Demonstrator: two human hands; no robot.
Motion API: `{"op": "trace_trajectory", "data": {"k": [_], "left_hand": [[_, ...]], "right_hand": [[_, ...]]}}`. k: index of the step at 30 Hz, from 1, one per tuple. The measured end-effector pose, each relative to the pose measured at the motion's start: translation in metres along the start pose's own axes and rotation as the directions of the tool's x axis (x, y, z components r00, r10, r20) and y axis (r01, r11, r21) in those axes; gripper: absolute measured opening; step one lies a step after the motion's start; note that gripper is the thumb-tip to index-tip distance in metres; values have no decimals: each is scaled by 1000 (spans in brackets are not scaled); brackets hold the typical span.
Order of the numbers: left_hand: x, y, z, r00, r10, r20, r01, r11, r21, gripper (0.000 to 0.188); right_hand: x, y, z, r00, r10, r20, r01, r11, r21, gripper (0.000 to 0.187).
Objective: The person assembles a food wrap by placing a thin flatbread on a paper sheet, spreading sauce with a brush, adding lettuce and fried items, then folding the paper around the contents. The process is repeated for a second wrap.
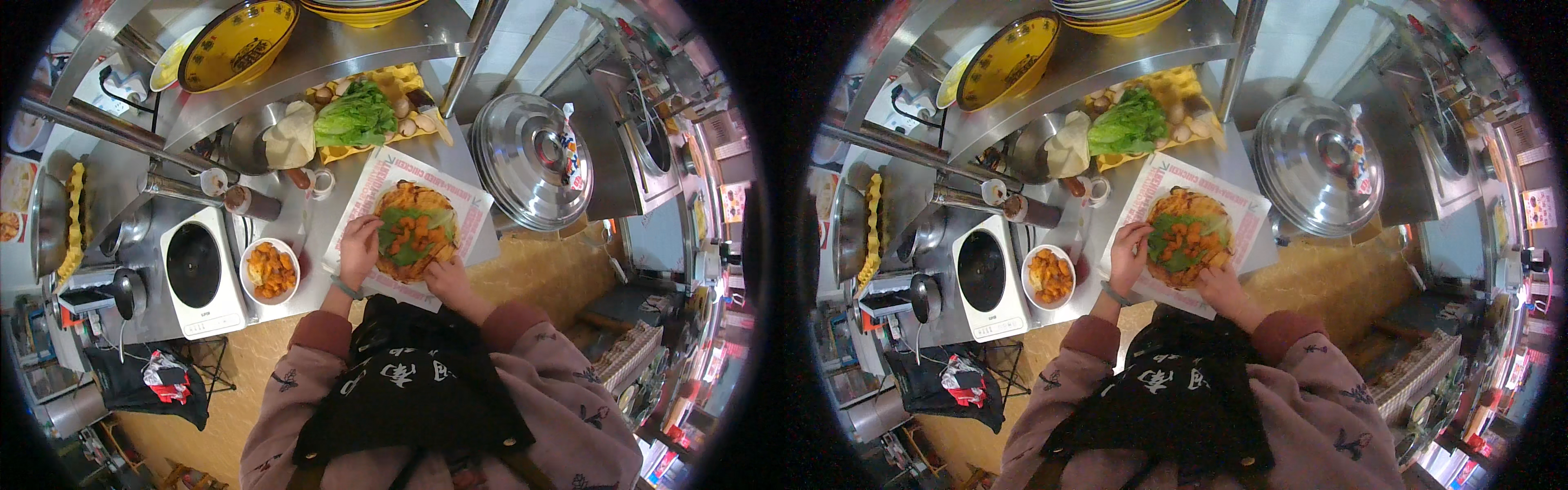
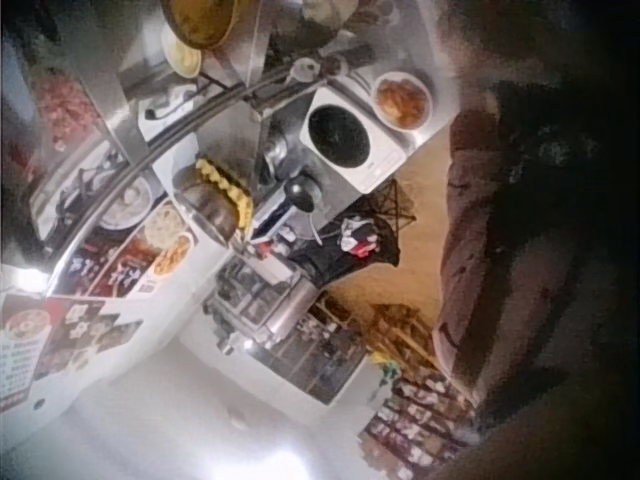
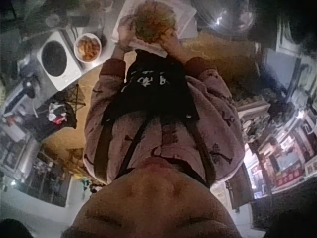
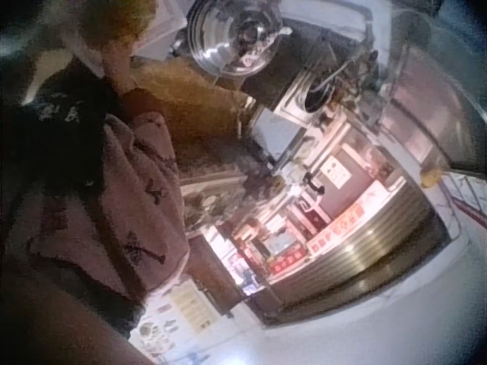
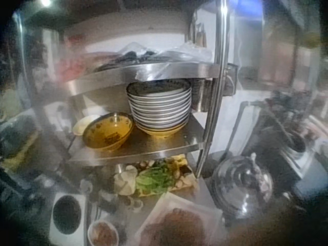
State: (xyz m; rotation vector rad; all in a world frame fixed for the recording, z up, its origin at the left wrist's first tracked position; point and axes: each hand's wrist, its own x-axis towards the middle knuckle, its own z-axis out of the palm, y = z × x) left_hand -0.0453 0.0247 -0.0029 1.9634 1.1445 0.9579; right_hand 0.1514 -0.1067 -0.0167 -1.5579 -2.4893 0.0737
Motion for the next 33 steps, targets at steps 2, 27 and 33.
{"op": "trace_trajectory", "data": {"k": [2, 27, 33], "left_hand": [[3, -3, 0, 998, 36, 48, -34, 998, -43, 22], [-5, 9, 28, 948, -30, 315, -10, 992, 126, 24], [15, 7, 35, 958, 178, 223, -193, 980, 43, 24]], "right_hand": [[3, -5, 0, 999, 47, -21, -47, 999, 0, 8], [24, 12, -27, 985, 165, -58, -152, 972, 179, 13], [28, 12, -30, 984, 169, -52, -155, 967, 203, 15]]}}
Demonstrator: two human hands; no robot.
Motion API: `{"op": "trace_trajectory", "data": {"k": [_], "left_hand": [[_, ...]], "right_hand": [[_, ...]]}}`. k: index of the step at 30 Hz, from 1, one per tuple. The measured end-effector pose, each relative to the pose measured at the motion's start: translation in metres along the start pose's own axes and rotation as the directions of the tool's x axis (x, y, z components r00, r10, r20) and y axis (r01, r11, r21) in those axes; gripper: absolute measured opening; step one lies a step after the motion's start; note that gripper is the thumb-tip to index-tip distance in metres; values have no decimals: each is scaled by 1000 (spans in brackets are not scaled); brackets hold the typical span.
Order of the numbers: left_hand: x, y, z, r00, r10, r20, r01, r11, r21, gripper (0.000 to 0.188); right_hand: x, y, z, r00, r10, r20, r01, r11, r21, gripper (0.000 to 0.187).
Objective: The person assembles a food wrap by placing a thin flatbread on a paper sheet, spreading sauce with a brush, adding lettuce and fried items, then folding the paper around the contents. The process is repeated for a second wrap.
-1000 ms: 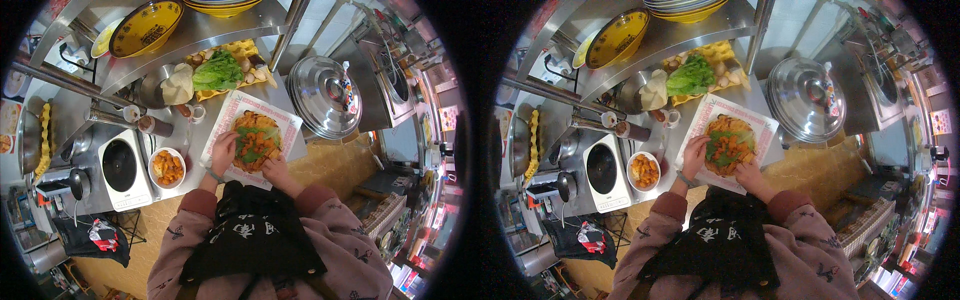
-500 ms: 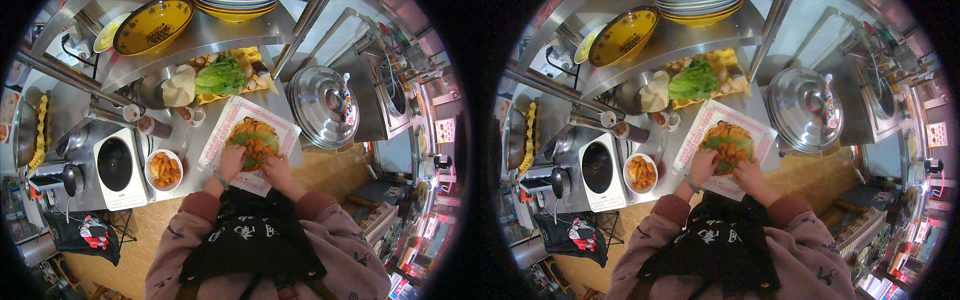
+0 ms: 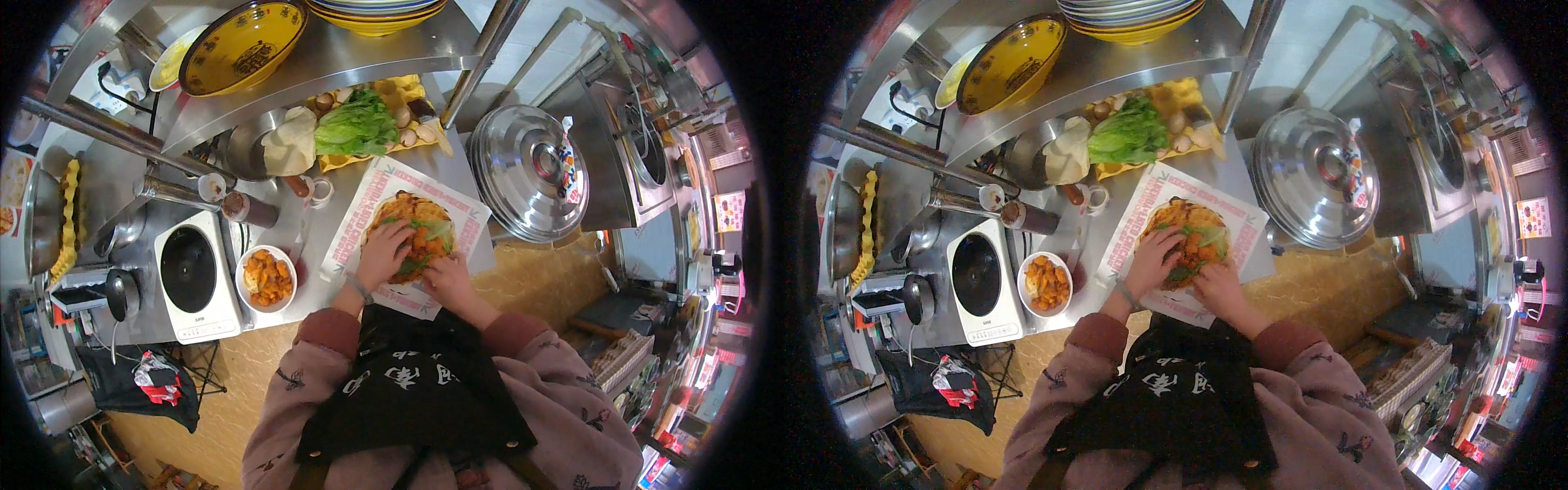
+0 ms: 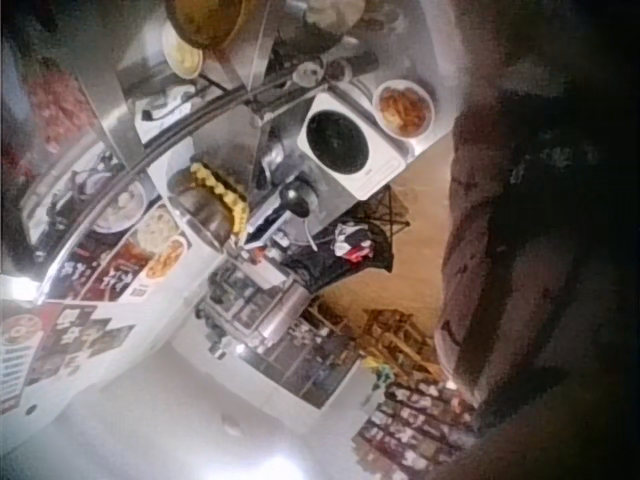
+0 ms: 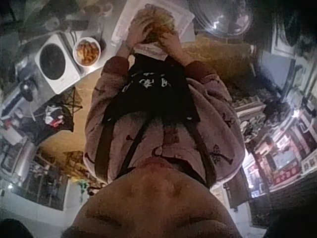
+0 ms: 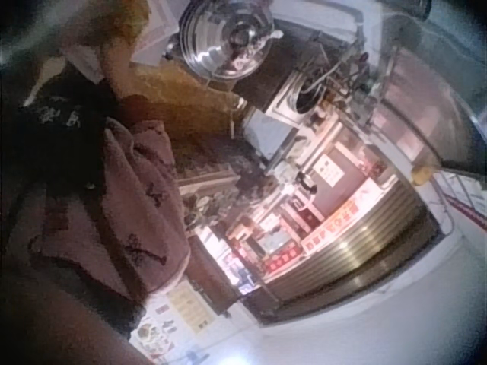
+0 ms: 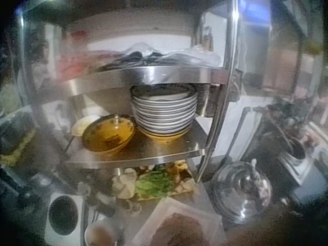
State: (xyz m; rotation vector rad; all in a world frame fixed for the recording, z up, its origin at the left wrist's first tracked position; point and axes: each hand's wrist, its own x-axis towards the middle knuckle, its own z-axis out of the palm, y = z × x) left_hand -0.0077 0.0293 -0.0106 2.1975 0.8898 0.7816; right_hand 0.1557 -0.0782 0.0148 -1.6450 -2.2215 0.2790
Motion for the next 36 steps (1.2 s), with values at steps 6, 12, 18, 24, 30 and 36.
{"op": "trace_trajectory", "data": {"k": [6, 12, 18, 24, 30, 36], "left_hand": [[25, -18, 2, 972, -51, 230, 70, 995, -74, 21], [20, -14, -10, 946, 46, 320, -117, 972, 204, 30], [20, -8, -6, 965, 98, 244, -110, 993, 37, 29], [22, -9, -5, 921, 53, 385, -84, 994, 63, 24], [32, -7, 8, 973, 64, 220, -31, 988, -149, 21], [41, -8, 3, 934, -35, 357, 99, 982, -162, 29]], "right_hand": [[20, 7, -15, 1000, 2, -6, -2, 1000, 0, 12], [27, 11, -22, 1000, 1, 3, -1, 999, 44, 11], [24, 14, -20, 999, 15, 40, -17, 998, 58, 16], [24, 16, -21, 998, 29, 53, -32, 998, 52, 14], [25, 16, -20, 1000, 15, 24, -16, 998, 54, 12], [30, 21, -21, 999, 38, 39, -41, 997, 64, 11]]}}
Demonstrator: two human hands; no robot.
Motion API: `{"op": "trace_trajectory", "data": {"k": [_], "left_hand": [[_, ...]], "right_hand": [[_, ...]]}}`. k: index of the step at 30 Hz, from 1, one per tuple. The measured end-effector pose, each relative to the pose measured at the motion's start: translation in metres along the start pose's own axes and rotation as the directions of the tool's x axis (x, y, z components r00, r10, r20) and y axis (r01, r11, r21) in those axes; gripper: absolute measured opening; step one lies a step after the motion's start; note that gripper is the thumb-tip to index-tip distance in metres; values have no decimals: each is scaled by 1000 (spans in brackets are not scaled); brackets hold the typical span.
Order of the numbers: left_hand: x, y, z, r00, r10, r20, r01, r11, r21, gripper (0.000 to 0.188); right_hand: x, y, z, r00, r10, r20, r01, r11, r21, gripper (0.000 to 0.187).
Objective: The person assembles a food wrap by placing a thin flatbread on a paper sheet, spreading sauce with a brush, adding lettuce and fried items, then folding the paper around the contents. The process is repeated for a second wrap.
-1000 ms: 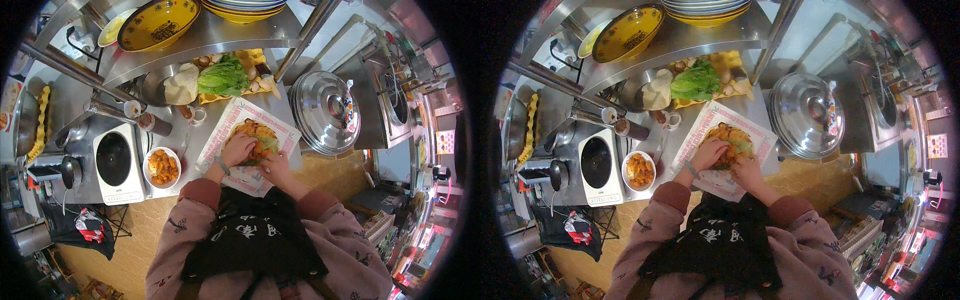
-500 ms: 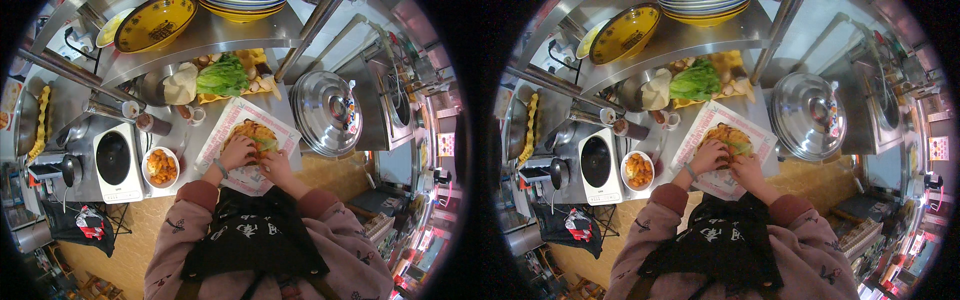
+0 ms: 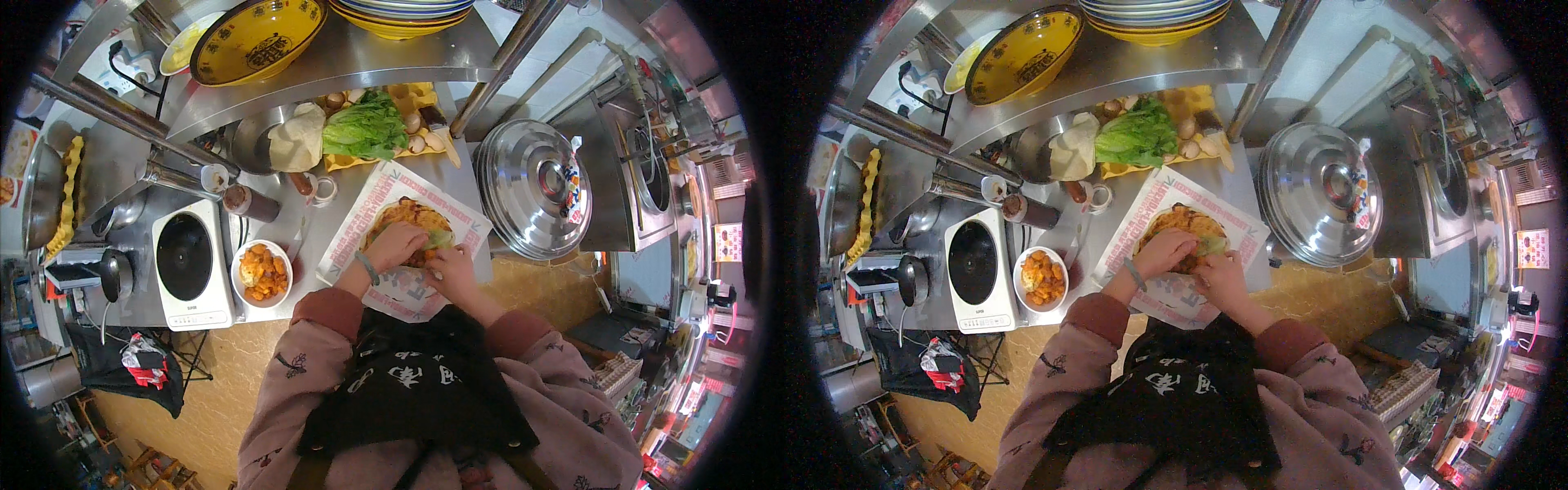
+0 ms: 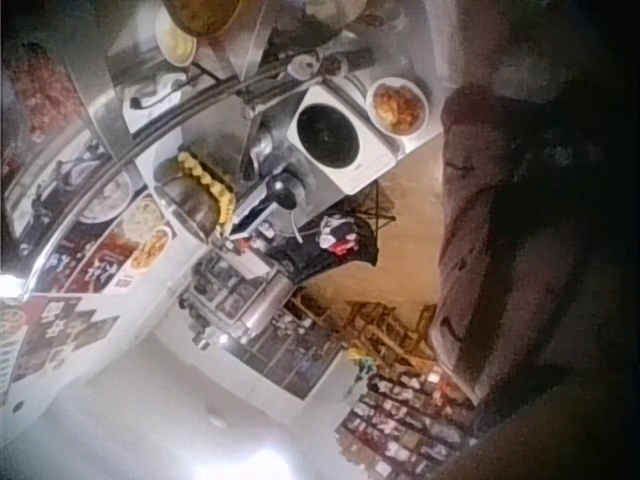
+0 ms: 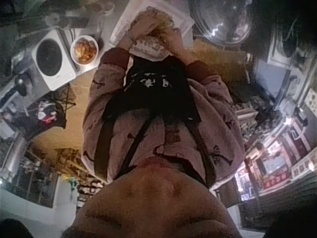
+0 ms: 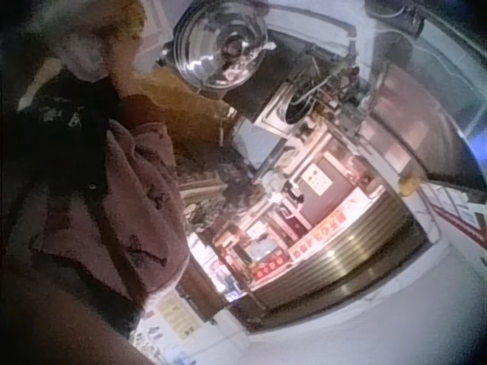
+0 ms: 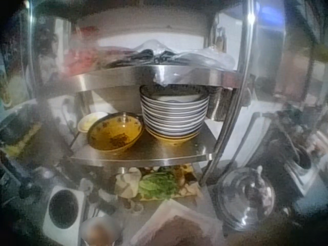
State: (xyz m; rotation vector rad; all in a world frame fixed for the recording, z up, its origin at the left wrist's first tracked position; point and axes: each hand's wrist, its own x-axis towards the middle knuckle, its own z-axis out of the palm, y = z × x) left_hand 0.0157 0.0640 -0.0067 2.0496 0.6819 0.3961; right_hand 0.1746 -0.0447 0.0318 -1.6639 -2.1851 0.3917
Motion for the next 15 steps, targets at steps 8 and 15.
{"op": "trace_trajectory", "data": {"k": [8, 15], "left_hand": [[9, -13, -2, 992, -78, -101, 36, 931, -363, 38], [-25, 20, 3, 975, 33, -221, 29, 961, 274, 44]], "right_hand": [[49, 23, 2, 997, 56, -52, -51, 995, 81, 14], [78, 49, 24, 970, 187, 155, -200, 977, 75, 13]]}}
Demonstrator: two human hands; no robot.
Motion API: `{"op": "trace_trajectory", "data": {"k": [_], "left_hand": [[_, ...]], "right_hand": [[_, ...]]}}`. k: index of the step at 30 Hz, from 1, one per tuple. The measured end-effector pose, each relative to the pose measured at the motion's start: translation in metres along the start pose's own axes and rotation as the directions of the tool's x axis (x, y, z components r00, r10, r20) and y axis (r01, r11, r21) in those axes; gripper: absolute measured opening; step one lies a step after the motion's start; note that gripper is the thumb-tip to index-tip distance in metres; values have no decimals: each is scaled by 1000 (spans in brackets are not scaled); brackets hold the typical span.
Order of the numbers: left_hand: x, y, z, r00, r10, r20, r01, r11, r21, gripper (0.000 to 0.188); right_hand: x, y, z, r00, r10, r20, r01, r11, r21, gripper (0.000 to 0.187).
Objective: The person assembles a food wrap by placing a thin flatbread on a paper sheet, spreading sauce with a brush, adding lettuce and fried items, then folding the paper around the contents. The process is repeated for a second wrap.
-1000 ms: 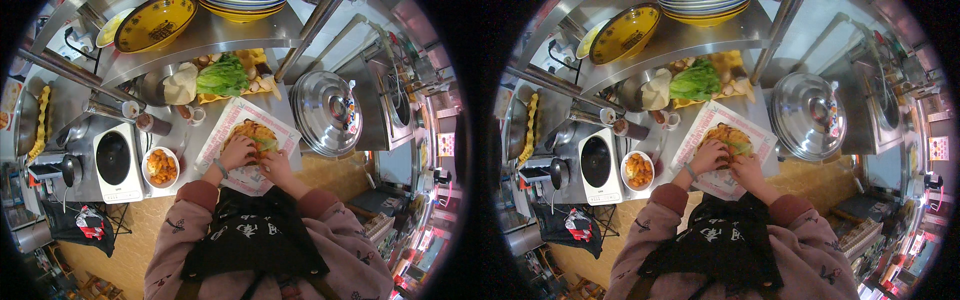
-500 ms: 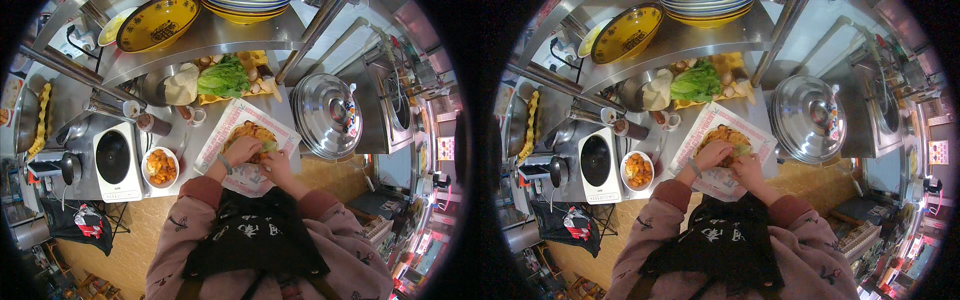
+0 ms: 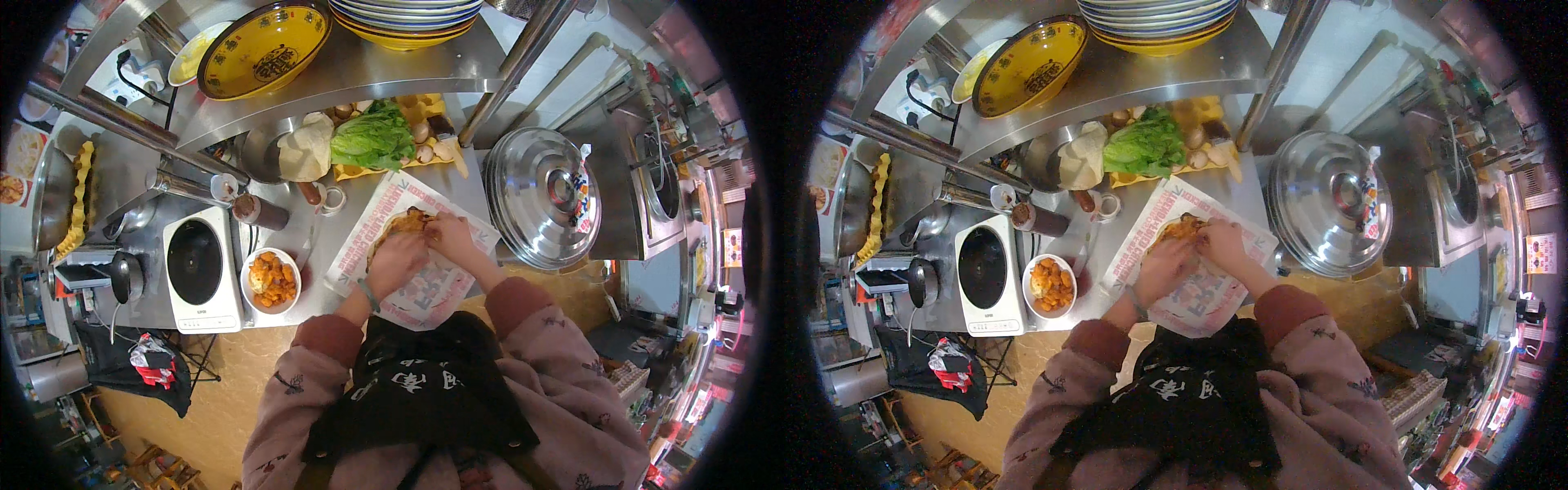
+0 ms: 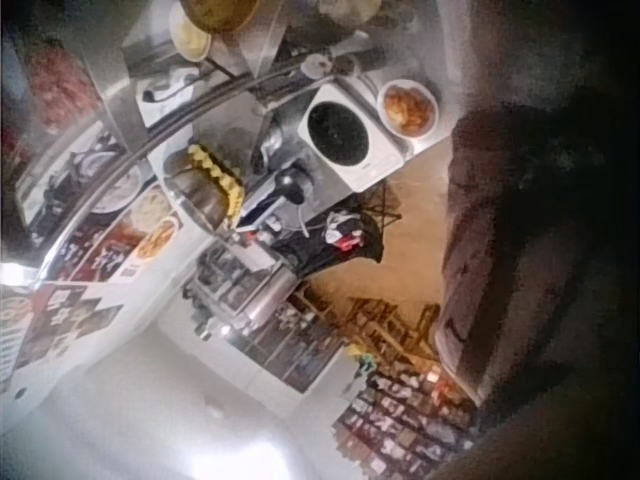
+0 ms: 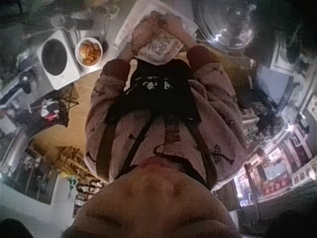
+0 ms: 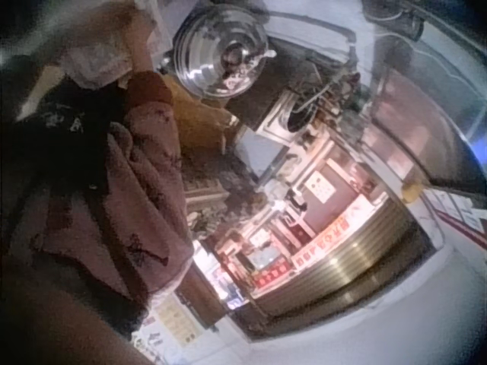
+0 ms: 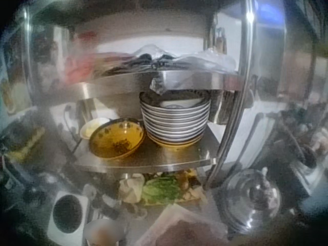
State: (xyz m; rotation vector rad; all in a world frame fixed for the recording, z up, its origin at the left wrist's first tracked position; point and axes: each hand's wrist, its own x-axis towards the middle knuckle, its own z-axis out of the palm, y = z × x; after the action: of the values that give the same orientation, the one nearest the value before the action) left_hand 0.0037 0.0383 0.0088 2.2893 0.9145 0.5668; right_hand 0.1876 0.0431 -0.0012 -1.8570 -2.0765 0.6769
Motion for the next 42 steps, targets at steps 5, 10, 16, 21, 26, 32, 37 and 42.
{"op": "trace_trajectory", "data": {"k": [5, 10, 16, 21, 26, 32, 37, 42], "left_hand": [[-20, 7, 18, 998, 55, 34, -61, 977, 206, 47], [-23, -5, 36, 998, 62, 11, -62, 954, 293, 42], [-7, -7, 26, 998, 15, 58, -28, 975, 222, 38], [8, -2, 3, 959, -168, 227, 162, 986, 44, 41], [29, -14, -10, 951, -137, 276, 143, 990, -4, 43], [35, -16, -12, 981, -16, 192, -11, 990, 141, 35], [1, 12, 18, 999, 43, 4, -41, 926, 374, 40], [-7, 4, 39, 998, 11, -69, 20, 901, 434, 54]], "right_hand": [[1, 7, 13, 1000, -4, 5, 5, 994, -108, 10], [-7, -3, 5, 999, 41, -31, -41, 999, -1, 16], [-56, -21, -5, 962, -247, -112, 235, 966, -110, 34], [-52, -17, 5, 971, -224, -78, 202, 954, -223, 34], [-21, -3, -5, 975, -92, 202, 124, 980, -153, 30], [14, 9, -16, 908, -41, 417, 110, 984, -143, 32], [23, 12, -18, 895, -7, 445, 79, 986, -144, 32], [22, 11, -17, 918, -11, 396, 60, 992, -111, 32]]}}
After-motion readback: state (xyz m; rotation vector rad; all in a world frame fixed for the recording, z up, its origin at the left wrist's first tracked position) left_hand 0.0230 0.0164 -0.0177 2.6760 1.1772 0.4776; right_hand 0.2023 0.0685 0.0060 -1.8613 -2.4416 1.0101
